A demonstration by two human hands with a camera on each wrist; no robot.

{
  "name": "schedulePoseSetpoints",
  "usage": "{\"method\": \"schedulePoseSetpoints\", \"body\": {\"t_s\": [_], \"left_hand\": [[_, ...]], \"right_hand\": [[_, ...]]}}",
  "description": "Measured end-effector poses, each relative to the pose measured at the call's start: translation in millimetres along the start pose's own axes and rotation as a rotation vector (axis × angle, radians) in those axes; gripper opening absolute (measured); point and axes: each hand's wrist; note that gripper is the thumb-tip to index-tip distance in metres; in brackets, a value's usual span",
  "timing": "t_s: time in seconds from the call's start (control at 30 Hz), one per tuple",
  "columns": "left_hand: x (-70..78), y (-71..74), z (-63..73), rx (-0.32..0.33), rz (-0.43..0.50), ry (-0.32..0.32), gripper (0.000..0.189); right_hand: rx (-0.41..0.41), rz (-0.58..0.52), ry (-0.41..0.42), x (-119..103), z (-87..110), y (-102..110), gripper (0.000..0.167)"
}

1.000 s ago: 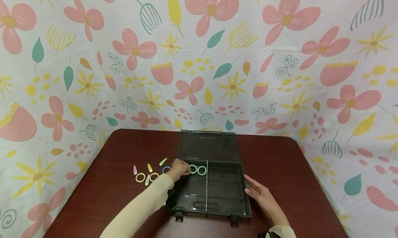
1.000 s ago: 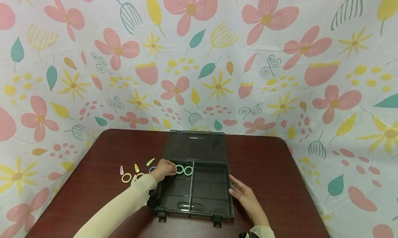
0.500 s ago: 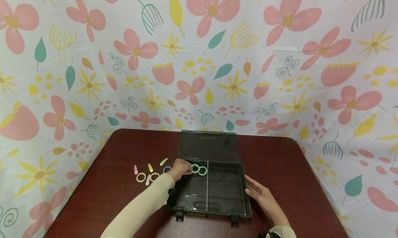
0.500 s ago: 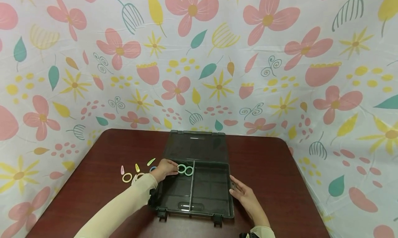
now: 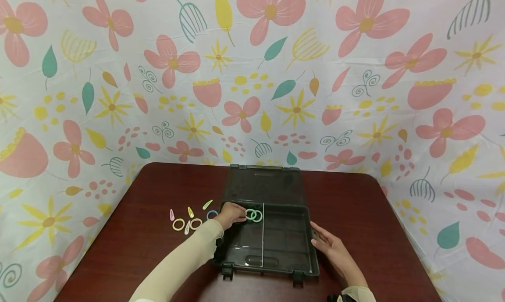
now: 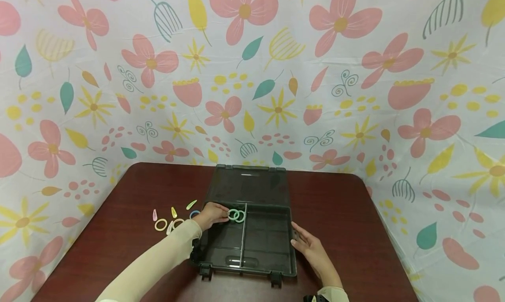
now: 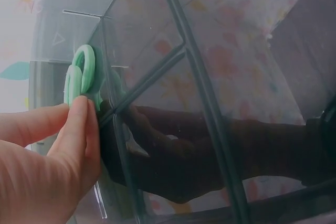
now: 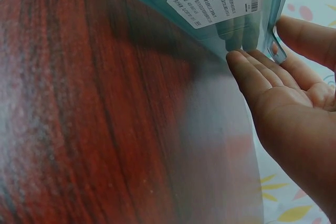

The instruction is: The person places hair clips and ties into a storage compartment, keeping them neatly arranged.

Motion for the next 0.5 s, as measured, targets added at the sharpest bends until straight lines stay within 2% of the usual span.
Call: {"method": "schedulePoseSetpoints", "body": {"t_s": [0.5], "left_hand": [[0.4, -1.8, 0.9, -0.003, -0.003, 0.000, 0.020]], "right_hand": [[-0.004, 0.006, 0.008, 1.7, -0.4, -0.1, 0.061]]}}
Point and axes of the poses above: each hand's wrist, its own z-axis away from the middle knuckle, its own y-axis out of the back of the hand, x = y × z, and after that the axes turned 4 degrees about -x, right-handed
